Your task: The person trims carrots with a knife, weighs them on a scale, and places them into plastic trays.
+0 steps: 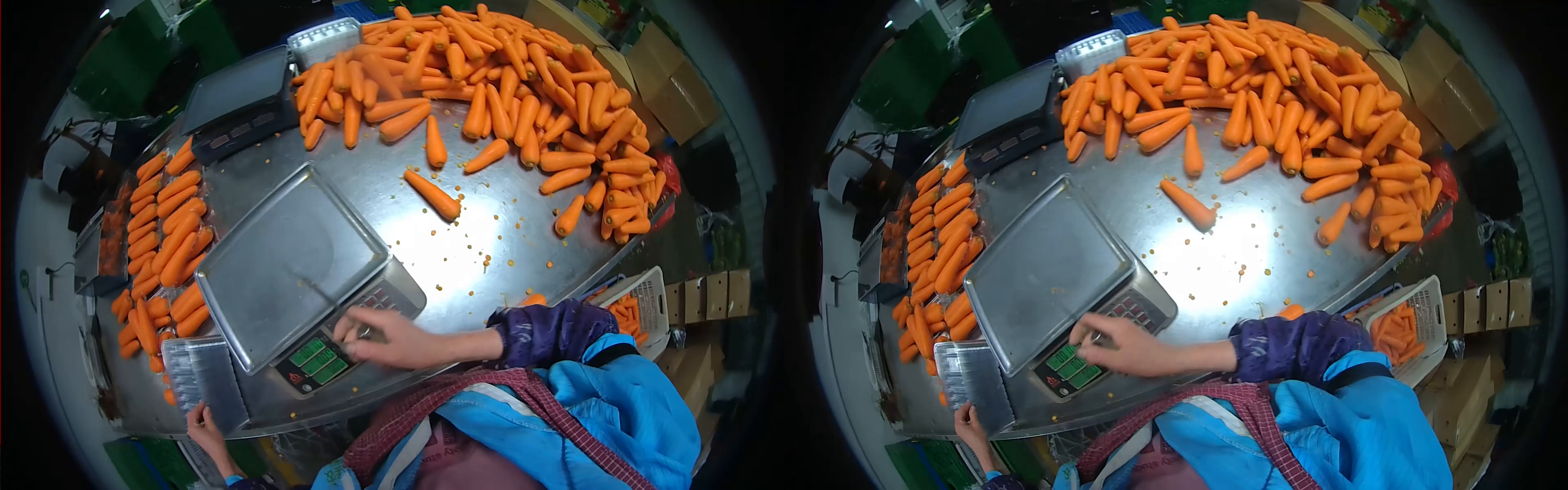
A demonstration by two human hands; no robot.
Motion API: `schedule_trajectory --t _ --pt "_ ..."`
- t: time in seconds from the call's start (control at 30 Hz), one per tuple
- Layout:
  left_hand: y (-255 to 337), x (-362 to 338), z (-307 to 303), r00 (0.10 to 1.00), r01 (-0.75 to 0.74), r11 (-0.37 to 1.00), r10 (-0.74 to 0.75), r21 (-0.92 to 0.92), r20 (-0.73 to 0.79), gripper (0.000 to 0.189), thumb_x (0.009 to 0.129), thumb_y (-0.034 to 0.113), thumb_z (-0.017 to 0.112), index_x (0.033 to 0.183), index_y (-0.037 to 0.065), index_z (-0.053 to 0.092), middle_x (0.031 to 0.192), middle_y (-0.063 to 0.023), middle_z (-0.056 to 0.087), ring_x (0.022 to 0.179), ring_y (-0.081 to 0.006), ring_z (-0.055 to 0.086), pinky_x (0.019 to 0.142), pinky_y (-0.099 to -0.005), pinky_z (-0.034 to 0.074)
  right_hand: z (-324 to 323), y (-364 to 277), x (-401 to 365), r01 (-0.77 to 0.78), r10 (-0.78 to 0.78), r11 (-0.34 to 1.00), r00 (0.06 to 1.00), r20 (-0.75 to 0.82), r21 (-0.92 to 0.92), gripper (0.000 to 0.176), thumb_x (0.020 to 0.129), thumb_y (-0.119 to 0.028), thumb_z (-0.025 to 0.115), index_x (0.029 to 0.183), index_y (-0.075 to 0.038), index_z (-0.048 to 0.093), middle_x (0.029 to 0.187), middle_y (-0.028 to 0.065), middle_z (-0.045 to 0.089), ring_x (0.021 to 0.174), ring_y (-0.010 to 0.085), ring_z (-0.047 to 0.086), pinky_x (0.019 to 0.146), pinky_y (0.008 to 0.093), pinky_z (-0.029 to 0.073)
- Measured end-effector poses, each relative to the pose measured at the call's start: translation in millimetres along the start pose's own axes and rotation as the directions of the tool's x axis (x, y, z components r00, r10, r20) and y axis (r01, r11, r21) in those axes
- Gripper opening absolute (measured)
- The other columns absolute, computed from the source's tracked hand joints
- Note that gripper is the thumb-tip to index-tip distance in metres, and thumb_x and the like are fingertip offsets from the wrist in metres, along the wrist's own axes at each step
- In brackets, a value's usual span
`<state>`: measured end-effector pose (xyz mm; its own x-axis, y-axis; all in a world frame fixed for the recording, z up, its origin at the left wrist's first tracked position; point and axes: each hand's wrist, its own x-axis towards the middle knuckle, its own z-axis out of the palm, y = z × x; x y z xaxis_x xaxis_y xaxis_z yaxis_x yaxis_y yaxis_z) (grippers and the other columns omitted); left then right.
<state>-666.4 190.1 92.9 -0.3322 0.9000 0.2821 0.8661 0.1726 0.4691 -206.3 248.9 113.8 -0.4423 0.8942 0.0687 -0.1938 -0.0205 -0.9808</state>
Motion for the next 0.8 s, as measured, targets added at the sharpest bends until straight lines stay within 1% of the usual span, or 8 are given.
schedule_trajectory --t 0.1,0.17,0.33,0.43,0.5,0.63,0.7,0.8 --pt "-20.6 2.9 3.2 0.987 0.162 0.977 -0.162 -0.141 0.013 0.011 0.085 0.006 0.058 0.087 -0.005 0.062 0.076 -0.0054 0.059 0.064 -0.0118 0.050 0.060 -0.0276 0.042 -33.8 -24.7 -28.6 -0.258 0.267 0.960 0.960 -0.084 0.108 0.029 0.087 -0.026 0.055 0.104 -0.002 0.051 0.079 0.0023 0.053 0.059 0.0072 0.051 0.049 0.0215 0.042" --pt "-22.0 7.0 1.1 0.978 0.205 0.976 -0.202 -0.074 0.049 0.014 0.086 0.009 0.058 0.085 -0.005 0.062 0.075 -0.0044 0.059 0.065 -0.0106 0.049 0.059 -0.0274 0.041 -43.4 -9.4 -43.5 -0.145 0.157 0.986 0.973 -0.166 0.087 0.028 0.088 -0.023 0.054 0.104 -0.001 0.050 0.076 0.0014 0.053 0.051 0.0062 0.049 0.045 0.0194 0.041" --pt "-41.3 8.2 5.0 0.964 0.252 0.966 -0.246 -0.051 0.096 0.020 0.087 0.013 0.058 0.079 -0.005 0.058 0.070 -0.0045 0.057 0.062 -0.0112 0.047 0.057 -0.0295 0.038 -63.8 4.8 -70.3 -0.235 0.278 0.952 0.930 -0.239 0.194 0.024 0.089 -0.017 0.053 0.105 -0.001 0.049 0.074 0.0014 0.053 0.047 0.0055 0.046 0.042 0.0189 0.039" --pt "-40.1 9.5 16.1 0.975 0.201 0.966 -0.213 0.161 0.059 0.014 0.086 0.009 0.055 0.079 -0.003 0.053 0.071 -0.0078 0.052 0.064 -0.0177 0.048 0.060 -0.0325 0.039 -77.1 3.0 -73.4 -0.214 0.269 0.955 0.918 -0.291 0.206 0.022 0.088 -0.015 0.053 0.105 -0.001 0.050 0.073 0.0018 0.054 0.047 0.0045 0.045 0.041 0.0192 0.038" --pt "-33.9 6.8 14.2 0.996 -0.006 0.897 0.047 0.442 -0.082 0.007 0.085 0.004 0.052 0.083 -0.002 0.050 0.075 -0.0123 0.048 0.071 -0.0261 0.049 0.066 -0.0354 0.040 -84.6 4.0 -75.2 -0.217 0.287 0.943 0.913 -0.289 0.251 0.021 0.089 -0.015 0.052 0.104 -0.001 0.050 0.073 0.0023 0.054 0.047 0.0041 0.045 0.042 0.0189 0.038" --pt "-13.3 17.7 -7.6 0.964 0.012 0.861 0.126 0.509 -0.235 0.003 0.085 0.002 0.050 0.084 -0.001 0.049 0.079 -0.0155 0.046 0.078 -0.0305 0.050 0.071 -0.0370 0.039 -98.1 8.8 -77.8 -0.200 0.260 0.956 0.915 -0.307 0.214 0.021 0.089 -0.015 0.052 0.105 -0.001 0.049 0.073 0.0029 0.055 0.047 0.0047 0.045 0.043 0.0188 0.037" --pt "-0.5 25.9 -18.3 0.911 -0.004 0.794 0.253 0.608 -0.325 0.024 0.090 0.022 0.057 0.108 0.006 0.056 0.103 -0.0177 0.058 0.088 -0.0288 0.057 0.076 -0.0391 0.044 -108.1 8.1 -79.3 -0.215 0.283 0.949 0.900 -0.330 0.229 0.019 0.090 -0.018 0.052 0.100 -0.002 0.051 0.072 0.0026 0.056 0.047 0.0051 0.045 0.043 0.0199 0.037" --pt "119.0 34.9 13.9 0.918 -0.194 0.883 0.317 0.426 -0.239 0.015 0.088 0.010 0.053 0.097 -0.002 0.052 0.091 -0.0178 0.052 0.084 -0.0309 0.053 0.073 -0.0378 0.042 -142.5 12.4 -77.6 -0.261 0.291 0.957 0.875 -0.387 0.129 0.020 0.090 -0.023 0.053 0.088 -0.003 0.055 0.069 0.0015 0.056 0.048 0.0050 0.045 0.044 0.0212 0.037"
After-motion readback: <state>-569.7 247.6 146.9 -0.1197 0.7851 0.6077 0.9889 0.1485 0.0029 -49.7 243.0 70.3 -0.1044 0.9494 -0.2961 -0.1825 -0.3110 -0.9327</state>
